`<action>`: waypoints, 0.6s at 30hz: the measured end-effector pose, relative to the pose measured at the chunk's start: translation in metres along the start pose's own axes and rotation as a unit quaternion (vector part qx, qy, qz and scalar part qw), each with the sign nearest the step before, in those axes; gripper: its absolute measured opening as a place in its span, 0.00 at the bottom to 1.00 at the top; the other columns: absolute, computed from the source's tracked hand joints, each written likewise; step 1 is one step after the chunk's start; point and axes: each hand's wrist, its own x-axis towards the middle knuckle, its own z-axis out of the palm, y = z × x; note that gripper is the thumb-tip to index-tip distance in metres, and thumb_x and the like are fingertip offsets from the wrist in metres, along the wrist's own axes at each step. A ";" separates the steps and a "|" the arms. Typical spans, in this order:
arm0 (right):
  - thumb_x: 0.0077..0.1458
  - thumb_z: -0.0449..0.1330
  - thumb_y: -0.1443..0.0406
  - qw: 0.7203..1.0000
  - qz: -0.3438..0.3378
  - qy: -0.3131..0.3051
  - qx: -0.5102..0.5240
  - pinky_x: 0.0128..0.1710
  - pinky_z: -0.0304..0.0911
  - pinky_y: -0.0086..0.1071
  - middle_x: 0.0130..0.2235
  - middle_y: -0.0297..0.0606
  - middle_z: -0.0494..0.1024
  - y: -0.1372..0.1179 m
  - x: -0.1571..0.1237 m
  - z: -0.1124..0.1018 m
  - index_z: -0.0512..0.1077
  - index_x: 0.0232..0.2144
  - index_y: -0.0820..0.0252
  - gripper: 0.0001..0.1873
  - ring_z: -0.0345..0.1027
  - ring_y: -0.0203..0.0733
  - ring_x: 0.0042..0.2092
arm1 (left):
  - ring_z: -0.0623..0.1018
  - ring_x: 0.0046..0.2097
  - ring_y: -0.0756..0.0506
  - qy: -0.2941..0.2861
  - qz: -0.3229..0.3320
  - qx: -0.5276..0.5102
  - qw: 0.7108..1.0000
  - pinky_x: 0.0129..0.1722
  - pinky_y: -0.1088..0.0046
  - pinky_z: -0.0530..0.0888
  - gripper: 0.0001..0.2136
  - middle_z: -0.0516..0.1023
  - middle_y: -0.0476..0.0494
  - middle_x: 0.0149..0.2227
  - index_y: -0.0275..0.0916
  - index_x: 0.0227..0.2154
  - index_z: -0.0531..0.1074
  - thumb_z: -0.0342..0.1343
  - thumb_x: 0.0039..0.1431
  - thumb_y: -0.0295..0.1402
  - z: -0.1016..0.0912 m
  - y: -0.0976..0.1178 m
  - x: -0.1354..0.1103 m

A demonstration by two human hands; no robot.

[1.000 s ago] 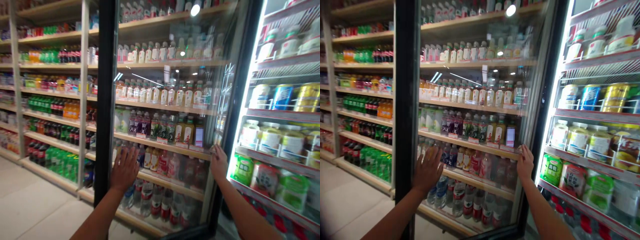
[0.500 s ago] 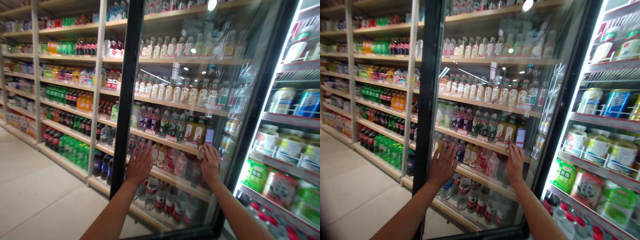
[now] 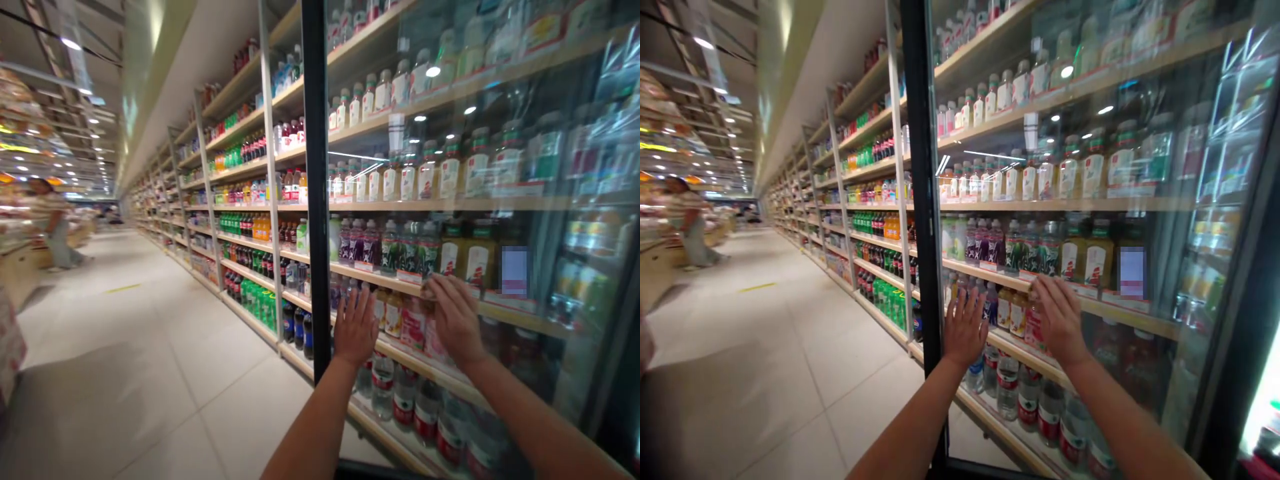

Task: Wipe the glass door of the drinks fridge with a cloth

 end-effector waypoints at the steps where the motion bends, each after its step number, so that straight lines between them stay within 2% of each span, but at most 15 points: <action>1: 0.62 0.54 0.74 1.000 0.011 0.017 0.000 0.64 0.59 0.47 0.60 0.44 0.73 -0.003 0.003 0.003 0.59 0.67 0.55 0.32 0.61 0.50 0.63 | 0.44 0.73 0.40 -0.001 0.002 0.004 1.000 0.71 0.56 0.45 0.24 0.64 0.42 0.66 0.35 0.62 0.64 0.52 0.65 0.36 0.000 0.000 0.000; 3: 0.63 0.54 0.73 1.000 -0.007 -0.003 0.014 0.64 0.59 0.46 0.59 0.44 0.73 -0.016 -0.004 0.008 0.60 0.66 0.56 0.31 0.62 0.50 0.62 | 0.45 0.72 0.40 0.000 0.006 0.013 1.000 0.71 0.56 0.46 0.24 0.63 0.42 0.66 0.35 0.62 0.64 0.52 0.64 0.36 0.000 0.000 -0.001; 7: 0.64 0.51 0.73 0.985 -0.116 -0.114 0.061 0.63 0.58 0.44 0.57 0.39 0.76 -0.036 -0.022 0.012 0.61 0.66 0.57 0.29 0.64 0.48 0.60 | 0.45 0.72 0.40 0.010 0.009 0.015 1.000 0.71 0.57 0.45 0.24 0.64 0.41 0.66 0.35 0.62 0.65 0.52 0.65 0.36 0.001 0.000 -0.001; 9: 0.64 0.51 0.74 0.988 -0.097 -0.105 0.054 0.63 0.58 0.45 0.58 0.39 0.75 -0.033 -0.008 0.013 0.61 0.65 0.57 0.29 0.63 0.48 0.60 | 0.45 0.72 0.40 0.015 0.010 0.006 1.000 0.71 0.57 0.45 0.24 0.65 0.41 0.65 0.34 0.62 0.64 0.52 0.65 0.35 0.001 -0.001 -0.001; 12: 0.63 0.51 0.75 0.999 -0.010 -0.026 0.038 0.62 0.60 0.46 0.59 0.42 0.73 -0.027 0.028 0.017 0.61 0.65 0.57 0.29 0.62 0.48 0.61 | 0.46 0.72 0.40 0.013 0.006 -0.005 1.000 0.71 0.55 0.46 0.24 0.65 0.39 0.65 0.34 0.62 0.63 0.52 0.65 0.34 0.003 -0.002 0.000; 14: 0.63 0.51 0.74 0.999 0.014 -0.001 0.039 0.62 0.60 0.46 0.59 0.42 0.74 -0.031 0.039 0.020 0.62 0.65 0.56 0.29 0.62 0.48 0.61 | 0.46 0.72 0.40 0.003 0.001 -0.006 1.000 0.71 0.54 0.47 0.25 0.64 0.39 0.65 0.35 0.63 0.62 0.52 0.64 0.34 0.004 -0.002 0.000; 16: 0.64 0.50 0.73 0.998 -0.022 -0.037 0.052 0.63 0.59 0.46 0.58 0.40 0.75 -0.042 0.034 0.024 0.62 0.65 0.55 0.28 0.63 0.47 0.60 | 0.45 0.72 0.39 -0.003 -0.001 -0.003 1.000 0.71 0.53 0.48 0.26 0.63 0.39 0.66 0.35 0.64 0.61 0.52 0.64 0.33 0.004 -0.002 0.000; 18: 0.64 0.48 0.73 0.989 -0.089 -0.093 0.076 0.63 0.57 0.45 0.57 0.37 0.76 -0.050 0.024 0.024 0.63 0.64 0.54 0.27 0.63 0.45 0.60 | 0.46 0.72 0.39 -0.004 -0.001 0.004 1.000 0.71 0.53 0.49 0.26 0.63 0.39 0.66 0.36 0.65 0.60 0.52 0.64 0.33 0.002 0.000 -0.001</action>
